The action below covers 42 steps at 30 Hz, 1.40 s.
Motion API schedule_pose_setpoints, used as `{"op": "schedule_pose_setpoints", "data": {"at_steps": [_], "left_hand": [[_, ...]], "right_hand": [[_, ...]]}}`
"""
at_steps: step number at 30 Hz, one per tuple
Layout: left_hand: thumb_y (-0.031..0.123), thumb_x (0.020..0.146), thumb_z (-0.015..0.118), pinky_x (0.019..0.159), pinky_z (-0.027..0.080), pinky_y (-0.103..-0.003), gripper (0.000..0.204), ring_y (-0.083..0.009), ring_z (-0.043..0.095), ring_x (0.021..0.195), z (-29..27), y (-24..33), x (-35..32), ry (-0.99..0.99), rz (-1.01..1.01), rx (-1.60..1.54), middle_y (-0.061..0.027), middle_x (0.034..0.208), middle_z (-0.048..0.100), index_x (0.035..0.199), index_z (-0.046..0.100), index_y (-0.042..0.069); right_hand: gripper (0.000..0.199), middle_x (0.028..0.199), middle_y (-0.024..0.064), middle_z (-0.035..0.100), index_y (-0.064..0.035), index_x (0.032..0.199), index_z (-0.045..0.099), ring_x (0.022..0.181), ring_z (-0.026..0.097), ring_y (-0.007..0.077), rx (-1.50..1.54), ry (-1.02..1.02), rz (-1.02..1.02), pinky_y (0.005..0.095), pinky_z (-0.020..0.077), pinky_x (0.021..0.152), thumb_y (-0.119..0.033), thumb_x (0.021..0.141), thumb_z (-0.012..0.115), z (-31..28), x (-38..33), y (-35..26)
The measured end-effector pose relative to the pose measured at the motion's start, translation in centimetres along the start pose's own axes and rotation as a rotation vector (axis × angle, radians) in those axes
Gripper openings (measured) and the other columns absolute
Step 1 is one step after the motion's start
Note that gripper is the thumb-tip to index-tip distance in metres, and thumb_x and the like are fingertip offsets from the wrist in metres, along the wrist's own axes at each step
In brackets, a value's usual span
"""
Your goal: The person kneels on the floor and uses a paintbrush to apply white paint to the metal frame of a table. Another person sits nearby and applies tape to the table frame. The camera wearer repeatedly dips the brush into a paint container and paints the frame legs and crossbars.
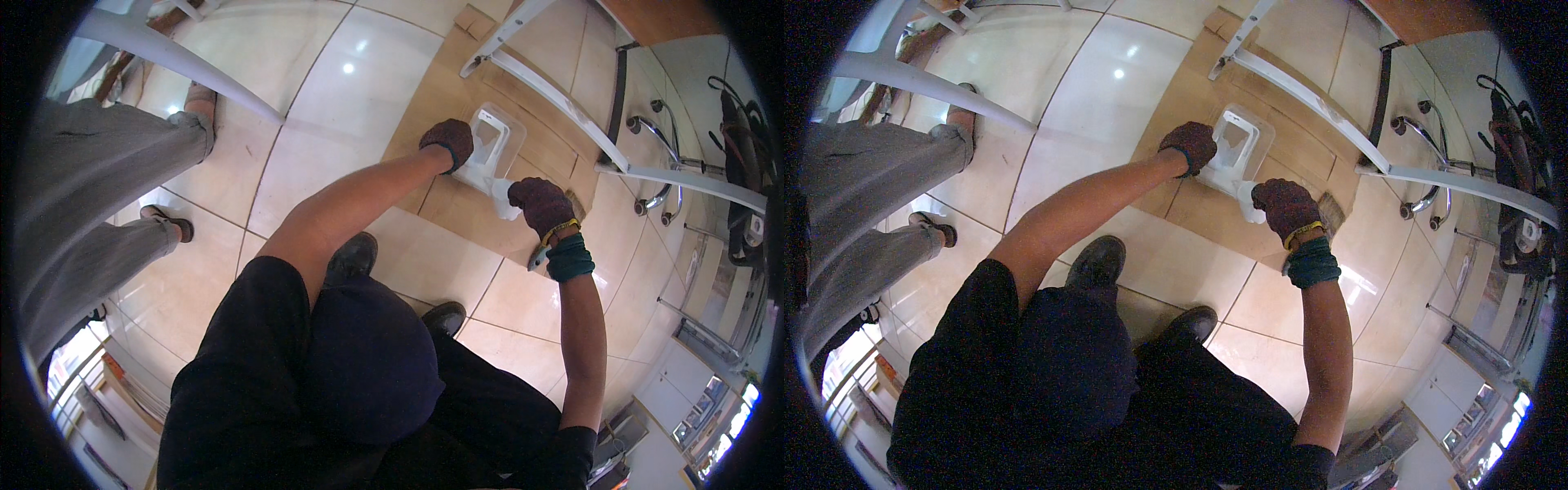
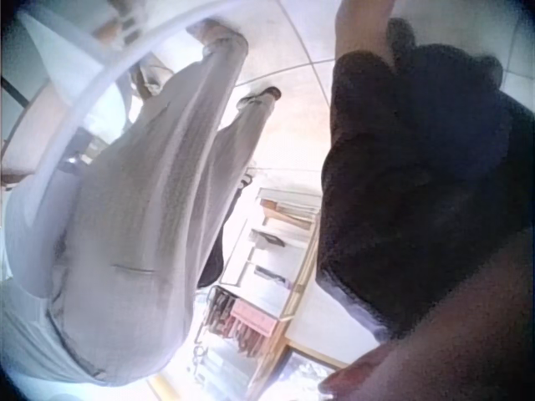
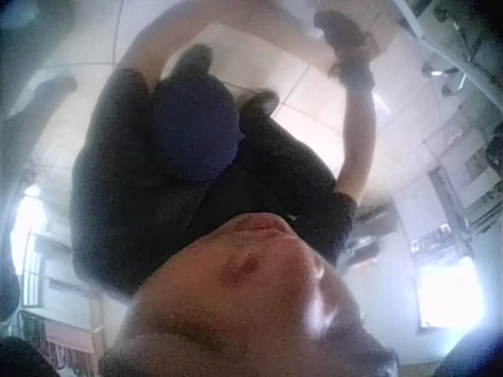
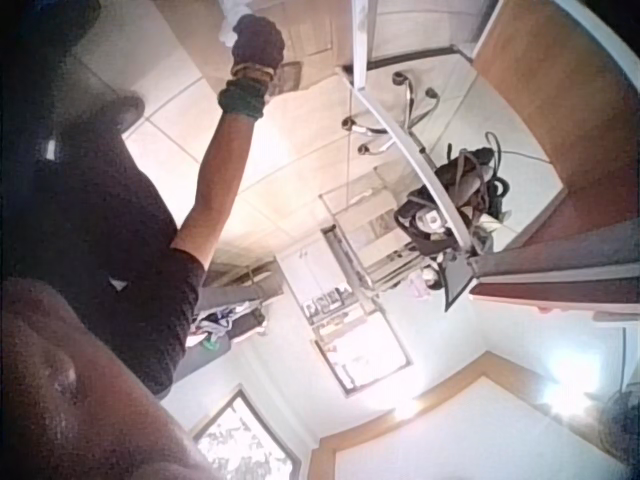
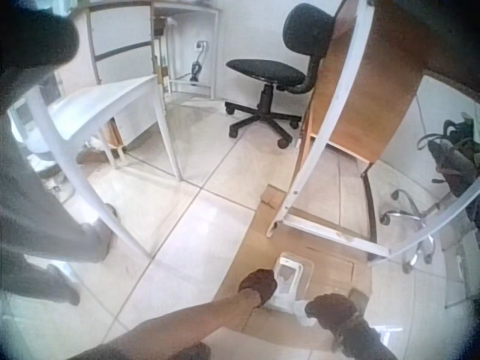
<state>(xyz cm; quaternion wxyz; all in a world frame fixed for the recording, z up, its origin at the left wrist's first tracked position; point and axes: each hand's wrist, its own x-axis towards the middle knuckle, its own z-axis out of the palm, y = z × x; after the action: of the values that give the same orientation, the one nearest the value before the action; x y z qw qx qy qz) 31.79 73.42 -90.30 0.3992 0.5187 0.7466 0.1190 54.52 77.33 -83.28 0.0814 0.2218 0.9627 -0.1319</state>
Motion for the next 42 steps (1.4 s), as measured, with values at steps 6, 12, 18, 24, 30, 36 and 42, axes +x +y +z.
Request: {"op": "schedule_pose_setpoints", "data": {"at_steps": [6,12,18,24,30,36,42], "left_hand": [[0.018,0.078,0.046,0.077,0.051,-0.042,0.031,-0.0333,0.065,0.081,0.0,0.0,0.2,0.002,-0.002,0.01,-0.0223,0.083,0.065,0.09,0.065,-0.003],[0.018,0.077,0.047,0.073,0.052,-0.041,0.032,-0.032,0.066,0.069,0.2,-1.3,1.3,0.014,-0.03,-0.021,-0.022,0.078,0.065,0.089,0.065,-0.004],[0.023,0.076,0.047,0.074,0.051,-0.042,0.033,-0.032,0.066,0.072,-0.4,-1.6,1.5,-0.004,-0.035,-0.036,-0.021,0.078,0.065,0.085,0.066,-0.003],[0.024,0.076,0.047,0.076,0.051,-0.042,0.034,-0.0321,0.066,0.074,-0.5,-1.4,1.5,0.012,-0.025,0.016,-0.021,0.078,0.065,0.083,0.066,-0.003],[0.024,0.077,0.046,0.078,0.05,-0.042,0.034,-0.0319,0.066,0.076,-1.2,-1.0,1.1,0.059,-0.056,-0.007,-0.0207,0.078,0.065,0.083,0.066,-0.003],[0.021,0.079,0.05,0.075,0.052,-0.041,0.028,-0.0303,0.067,0.081,-1.3,-1.4,1.5,0.052,-0.06,0.045,-0.0177,0.079,0.067,0.087,0.068,0.001],[0.02,0.08,0.048,0.073,0.052,-0.041,0.029,-0.0292,0.067,0.072,-2.7,-1.0,0.2,-0.039,-0.15,-0.131,-0.0171,0.07,0.066,0.086,0.066,-0.002]], "right_hand": [[0.011,0.079,0.008,0.061,-0.0114,0.082,0.061,0.075,0.058,0.0288,-0.005,0.09,-0.025,0.039,0.046,0.066,-0.008,0.073,0.056,0.2,-0.8,0.0],[0.016,0.083,0.0084,0.062,-0.0116,0.088,0.062,0.078,0.059,0.0273,-0.001,0.164,-0.037,0.038,0.0466,0.069,-0.006,0.074,0.054,0.2,-1.9,0.0],[0.02,0.081,0.0093,0.061,-0.0122,0.091,0.06,0.075,0.058,0.0288,-0.005,0.125,-0.017,0.0391,0.0455,0.066,-0.007,0.073,0.056,0.8,-2.4,0.3],[0.022,0.082,0.0097,0.061,-0.012,0.094,0.059,0.075,0.058,0.0295,-0.012,0.099,-0.015,0.039,0.0456,0.067,-0.007,0.073,0.057,1.0,-2.7,0.7],[0.023,0.081,0.0086,0.061,-0.0121,0.094,0.06,0.074,0.059,0.0279,0.002,0.088,0.031,0.0383,0.0463,0.065,-0.005,0.073,0.056,0.8,-2.7,0.6],[0.015,0.082,0.0085,0.062,-0.012,0.092,0.061,0.077,0.06,0.0275,0.02,0.159,0.008,0.0388,0.0463,0.066,-0.009,0.079,0.054,1.3,-2.9,0.8],[0.026,0.082,0.0088,0.063,-0.0107,0.097,0.062,0.073,0.061,0.0274,0.134,0.194,0.025,0.0371,0.0487,0.064,-0.001,0.073,0.056,2.1,-3.3,1.3]]}}
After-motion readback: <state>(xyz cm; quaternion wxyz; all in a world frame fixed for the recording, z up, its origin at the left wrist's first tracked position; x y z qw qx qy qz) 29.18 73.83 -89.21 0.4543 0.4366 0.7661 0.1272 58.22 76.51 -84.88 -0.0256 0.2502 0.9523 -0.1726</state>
